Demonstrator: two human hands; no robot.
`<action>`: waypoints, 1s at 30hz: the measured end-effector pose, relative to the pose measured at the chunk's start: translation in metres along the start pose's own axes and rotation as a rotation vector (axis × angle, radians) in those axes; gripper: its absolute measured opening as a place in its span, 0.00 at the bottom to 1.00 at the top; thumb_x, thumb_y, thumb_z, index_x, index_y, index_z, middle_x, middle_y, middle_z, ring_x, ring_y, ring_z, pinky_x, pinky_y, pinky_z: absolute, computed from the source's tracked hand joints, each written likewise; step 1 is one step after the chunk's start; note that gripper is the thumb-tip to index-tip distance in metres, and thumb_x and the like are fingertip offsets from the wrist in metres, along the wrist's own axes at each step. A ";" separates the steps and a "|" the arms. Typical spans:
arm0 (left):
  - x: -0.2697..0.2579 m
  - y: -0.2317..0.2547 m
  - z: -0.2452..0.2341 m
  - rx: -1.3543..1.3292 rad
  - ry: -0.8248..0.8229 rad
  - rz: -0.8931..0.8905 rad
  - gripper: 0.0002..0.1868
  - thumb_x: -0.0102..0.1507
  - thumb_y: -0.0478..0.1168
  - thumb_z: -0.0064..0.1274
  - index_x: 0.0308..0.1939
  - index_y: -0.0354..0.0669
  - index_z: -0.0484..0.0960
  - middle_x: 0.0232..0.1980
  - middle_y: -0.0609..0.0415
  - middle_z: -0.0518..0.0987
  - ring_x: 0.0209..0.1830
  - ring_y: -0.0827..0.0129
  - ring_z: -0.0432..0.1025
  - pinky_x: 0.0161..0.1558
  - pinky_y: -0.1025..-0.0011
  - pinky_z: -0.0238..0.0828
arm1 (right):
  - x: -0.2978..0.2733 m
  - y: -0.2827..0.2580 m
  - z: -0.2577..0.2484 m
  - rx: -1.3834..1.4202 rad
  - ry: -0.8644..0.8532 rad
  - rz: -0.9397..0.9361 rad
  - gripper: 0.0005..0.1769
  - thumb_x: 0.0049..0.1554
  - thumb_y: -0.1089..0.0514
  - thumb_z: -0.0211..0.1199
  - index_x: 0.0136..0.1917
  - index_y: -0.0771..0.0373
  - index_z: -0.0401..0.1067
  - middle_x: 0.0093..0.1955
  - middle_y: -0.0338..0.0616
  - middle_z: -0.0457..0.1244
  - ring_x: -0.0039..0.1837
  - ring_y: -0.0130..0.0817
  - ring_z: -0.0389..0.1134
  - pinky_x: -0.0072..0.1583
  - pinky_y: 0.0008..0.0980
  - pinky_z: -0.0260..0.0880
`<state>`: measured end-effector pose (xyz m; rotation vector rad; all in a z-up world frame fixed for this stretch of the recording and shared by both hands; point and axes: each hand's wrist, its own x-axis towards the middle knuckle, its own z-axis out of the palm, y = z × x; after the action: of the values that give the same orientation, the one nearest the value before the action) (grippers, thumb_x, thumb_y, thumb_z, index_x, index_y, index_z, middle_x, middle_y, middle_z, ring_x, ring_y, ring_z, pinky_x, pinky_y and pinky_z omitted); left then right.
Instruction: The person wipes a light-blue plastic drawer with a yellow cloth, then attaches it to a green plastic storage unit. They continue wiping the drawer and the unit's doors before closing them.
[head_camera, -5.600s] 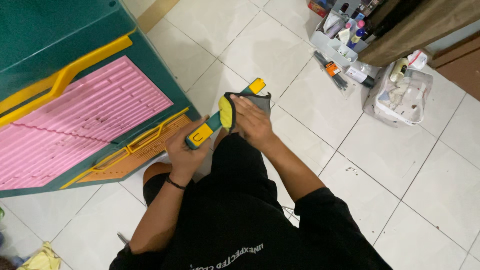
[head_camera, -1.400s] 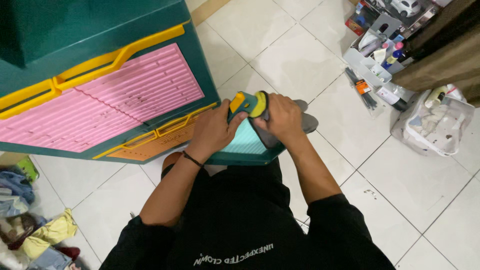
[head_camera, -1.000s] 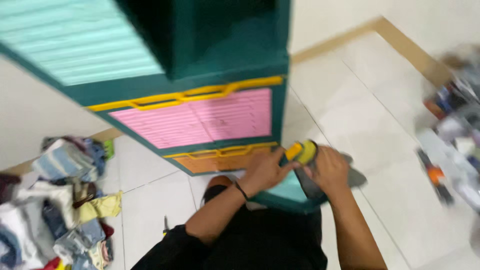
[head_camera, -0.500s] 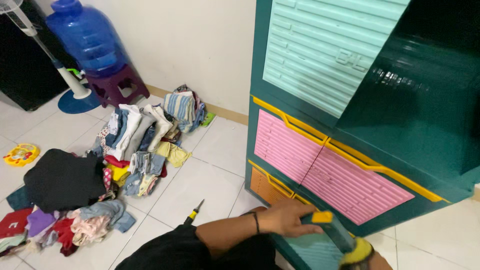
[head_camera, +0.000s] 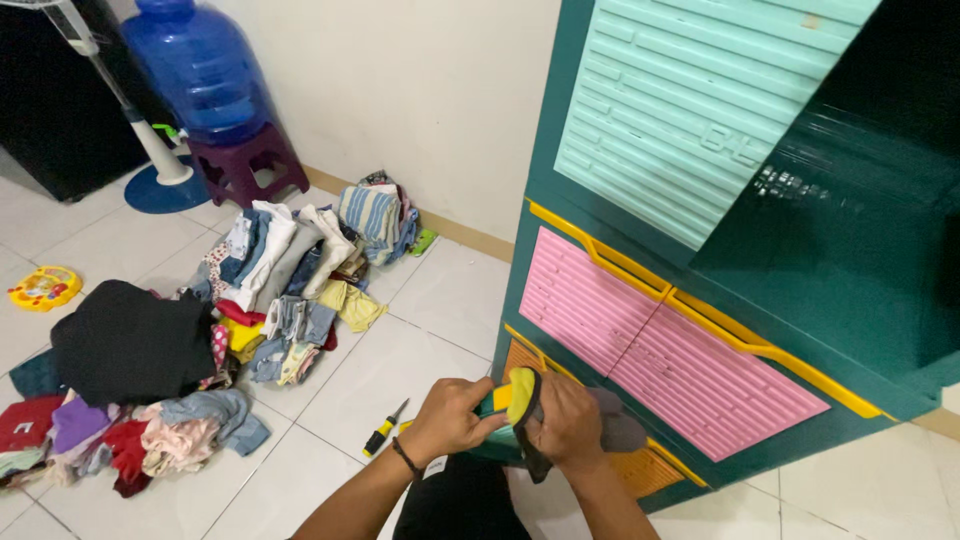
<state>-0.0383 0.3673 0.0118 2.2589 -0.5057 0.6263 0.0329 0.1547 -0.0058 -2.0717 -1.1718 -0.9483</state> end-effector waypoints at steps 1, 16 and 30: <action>-0.008 -0.004 -0.006 0.036 0.006 0.025 0.21 0.57 0.50 0.65 0.46 0.39 0.81 0.20 0.47 0.75 0.21 0.50 0.73 0.25 0.57 0.68 | -0.008 0.001 0.013 0.062 -0.004 0.003 0.28 0.57 0.46 0.61 0.56 0.74 0.70 0.50 0.62 0.66 0.52 0.58 0.70 0.55 0.49 0.71; -0.064 -0.113 -0.086 -0.072 0.312 -0.432 0.20 0.63 0.50 0.66 0.50 0.42 0.80 0.40 0.51 0.85 0.39 0.63 0.81 0.41 0.67 0.76 | -0.015 0.029 0.178 0.167 -0.298 0.220 0.05 0.54 0.63 0.60 0.38 0.67 0.70 0.38 0.59 0.64 0.43 0.61 0.66 0.47 0.55 0.65; -0.098 -0.121 -0.063 -0.143 0.483 -0.596 0.08 0.69 0.36 0.58 0.38 0.36 0.78 0.29 0.52 0.80 0.28 0.77 0.70 0.33 0.77 0.67 | 0.035 -0.055 0.187 0.243 -0.241 0.107 0.12 0.51 0.61 0.58 0.47 0.70 0.73 0.38 0.53 0.63 0.38 0.50 0.65 0.42 0.46 0.65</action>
<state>-0.0723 0.5100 -0.0708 1.8897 0.3408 0.7513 0.0535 0.3373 -0.0797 -2.0651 -1.2153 -0.4885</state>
